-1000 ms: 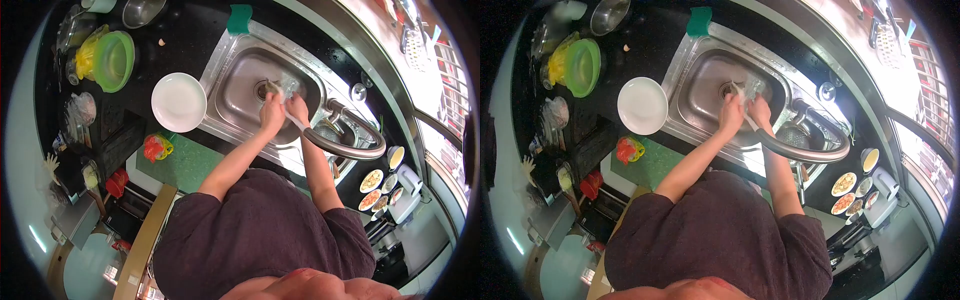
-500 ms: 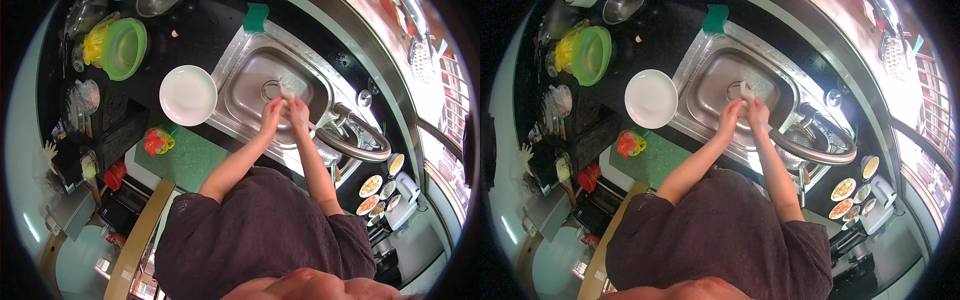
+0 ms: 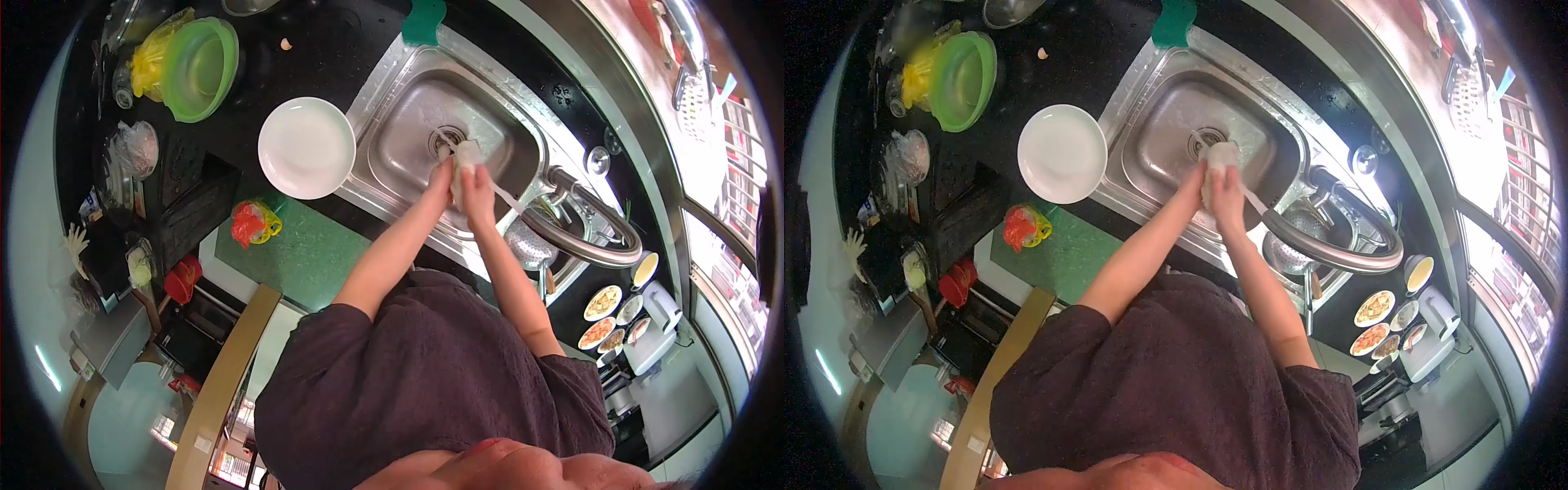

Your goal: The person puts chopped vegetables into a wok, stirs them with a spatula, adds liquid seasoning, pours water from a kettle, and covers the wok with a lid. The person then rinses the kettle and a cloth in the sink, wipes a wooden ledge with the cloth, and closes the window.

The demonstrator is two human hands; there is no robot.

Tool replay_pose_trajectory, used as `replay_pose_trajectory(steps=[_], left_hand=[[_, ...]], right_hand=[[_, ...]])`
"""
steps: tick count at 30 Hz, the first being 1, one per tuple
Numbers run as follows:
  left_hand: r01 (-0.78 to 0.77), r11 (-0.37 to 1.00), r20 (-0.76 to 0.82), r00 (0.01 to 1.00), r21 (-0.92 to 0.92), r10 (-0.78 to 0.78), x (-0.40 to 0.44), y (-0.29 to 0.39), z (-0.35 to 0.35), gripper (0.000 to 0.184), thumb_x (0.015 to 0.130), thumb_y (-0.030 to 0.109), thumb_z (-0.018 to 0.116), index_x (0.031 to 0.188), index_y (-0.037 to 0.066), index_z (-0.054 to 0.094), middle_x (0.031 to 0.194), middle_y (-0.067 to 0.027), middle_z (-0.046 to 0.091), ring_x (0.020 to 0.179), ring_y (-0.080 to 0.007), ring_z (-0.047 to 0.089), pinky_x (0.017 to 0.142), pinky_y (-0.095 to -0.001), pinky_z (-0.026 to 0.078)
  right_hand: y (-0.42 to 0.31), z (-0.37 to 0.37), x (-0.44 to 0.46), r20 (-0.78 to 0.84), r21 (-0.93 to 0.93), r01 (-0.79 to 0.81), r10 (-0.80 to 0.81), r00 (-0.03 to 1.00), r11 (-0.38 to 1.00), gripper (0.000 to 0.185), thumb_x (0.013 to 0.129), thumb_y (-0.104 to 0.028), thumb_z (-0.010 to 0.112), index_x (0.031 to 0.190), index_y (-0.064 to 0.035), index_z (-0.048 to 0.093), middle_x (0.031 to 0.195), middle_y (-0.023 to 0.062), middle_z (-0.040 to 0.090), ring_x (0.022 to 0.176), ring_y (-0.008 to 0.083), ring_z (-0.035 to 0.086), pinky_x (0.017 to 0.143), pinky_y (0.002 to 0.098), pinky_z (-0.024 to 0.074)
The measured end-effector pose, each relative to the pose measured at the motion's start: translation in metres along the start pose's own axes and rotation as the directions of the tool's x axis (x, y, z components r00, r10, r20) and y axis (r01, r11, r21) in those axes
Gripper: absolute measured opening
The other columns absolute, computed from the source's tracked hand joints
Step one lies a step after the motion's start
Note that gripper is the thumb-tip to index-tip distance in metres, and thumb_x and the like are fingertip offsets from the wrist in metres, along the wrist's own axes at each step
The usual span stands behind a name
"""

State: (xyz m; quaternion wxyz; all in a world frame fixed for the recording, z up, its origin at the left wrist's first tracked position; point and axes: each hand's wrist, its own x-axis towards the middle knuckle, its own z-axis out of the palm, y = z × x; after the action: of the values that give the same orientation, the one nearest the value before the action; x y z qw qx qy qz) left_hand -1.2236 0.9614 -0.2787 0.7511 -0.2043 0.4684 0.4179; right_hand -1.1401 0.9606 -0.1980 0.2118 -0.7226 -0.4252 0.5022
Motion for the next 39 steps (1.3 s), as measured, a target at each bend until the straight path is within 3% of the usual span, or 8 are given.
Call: replay_pose_trajectory(steps=[3,7,11,16,19,25,34,39], left_hand=[[-0.12,0.982,0.028,0.992,-0.143,0.125,0.068,-0.038,-0.032,0.028,0.093,0.023,0.051,0.118,0.009,0.051,0.102,-0.014,0.061,0.086,-0.0223,0.062,0.075,-0.0403,0.054],[-0.436,0.842,-0.119,0.863,0.318,0.492,-0.046,-0.008,0.052,0.033,0.088,0.025,0.062,0.114,0.005,0.054,0.103,-0.0118,0.06,0.095,-0.021,0.059,0.081,-0.0347,0.049],[-0.007,1.0,0.122,0.993,-0.01,0.008,0.013,0.023,-0.003,0.027,0.093,0.025,0.054,0.109,0.004,0.057,0.1,-0.0093,0.062,0.091,-0.0197,0.06,0.079,-0.0325,0.048],[-0.361,0.816,-0.117,0.883,0.451,0.455,-0.029,-0.002,0.027,0.039,0.088,0.022,0.052,0.118,-0.003,0.054,0.109,-0.017,0.061,0.103,-0.027,0.057,0.089,-0.0361,0.043],[-0.233,0.759,-0.001,0.956,0.608,0.293,-0.05,0.004,0.018,0.045,0.085,0.022,0.057,0.122,-0.003,0.05,0.113,-0.0205,0.059,0.106,-0.0313,0.056,0.091,-0.0377,0.043],[-0.207,-0.017,0.151,0.654,0.978,0.741,-0.022,0.01,-0.017,0.063,0.074,0.01,0.066,0.131,0.0,0.042,0.12,-0.027,0.052,0.114,-0.0395,0.048,0.099,-0.0458,0.038],[-0.628,0.024,0.517,0.66,0.777,0.544,-0.003,0.048,-0.006,0.057,0.071,0.0,0.065,0.126,0.008,0.052,0.117,-0.0182,0.057,0.112,-0.0352,0.051,0.098,-0.0403,0.041],[-0.487,0.423,0.434,0.873,0.764,0.222,-0.013,0.069,-0.014,0.028,0.087,0.015,0.06,0.113,0.002,0.059,0.104,-0.005,0.062,0.101,-0.0148,0.056,0.089,-0.0284,0.043]], right_hand=[[-0.003,0.013,0.007,-0.17,-0.44,0.152,-0.248,0.954,0.885,0.043,0.083,-0.041,0.06,0.098,-0.0012,0.063,0.084,0.0177,0.066,0.079,0.0283,0.064,0.074,0.0366,0.0481],[0.006,-0.009,0.076,-0.156,-0.376,-0.161,0.109,0.982,0.913,0.043,0.081,-0.044,0.06,0.093,-0.0034,0.069,0.08,0.0224,0.066,0.08,0.0398,0.065,0.073,0.0461,0.0503],[-0.019,0.015,0.01,-0.012,-0.309,0.104,-0.113,0.994,0.945,0.037,0.083,-0.041,0.058,0.088,-0.0059,0.07,0.081,0.0233,0.066,0.077,0.0411,0.064,0.07,0.047,0.0497],[-0.053,0.0,0.053,-0.118,-0.575,-0.001,-0.083,0.99,0.818,0.036,0.09,-0.037,0.048,0.092,-0.0072,0.068,0.085,0.0243,0.065,0.082,0.0433,0.062,0.074,0.0497,0.0483],[-0.017,-0.011,0.075,-0.061,-0.53,0.059,-0.107,0.992,0.846,0.031,0.09,-0.031,0.049,0.1,-0.0071,0.067,0.086,0.0233,0.066,0.085,0.0384,0.064,0.076,0.0449,0.0493],[-0.021,-0.019,0.049,0.113,-0.038,-0.118,0.122,0.986,0.992,0.033,0.084,-0.013,0.048,0.112,-0.0013,0.062,0.096,0.0181,0.067,0.09,0.0253,0.065,0.078,0.0348,0.0486],[-0.043,-0.036,0.031,0.376,-0.129,-0.067,0.111,0.92,0.989,0.031,0.083,-0.029,0.066,0.105,-0.0067,0.064,0.092,0.0123,0.067,0.083,0.0206,0.063,0.077,0.031,0.048],[-0.034,-0.051,0.037,0.264,0.14,0.044,-0.08,0.961,0.989,0.026,0.086,-0.027,0.062,0.103,-0.0074,0.063,0.092,0.0108,0.067,0.082,0.017,0.062,0.075,0.0303,0.0474]])
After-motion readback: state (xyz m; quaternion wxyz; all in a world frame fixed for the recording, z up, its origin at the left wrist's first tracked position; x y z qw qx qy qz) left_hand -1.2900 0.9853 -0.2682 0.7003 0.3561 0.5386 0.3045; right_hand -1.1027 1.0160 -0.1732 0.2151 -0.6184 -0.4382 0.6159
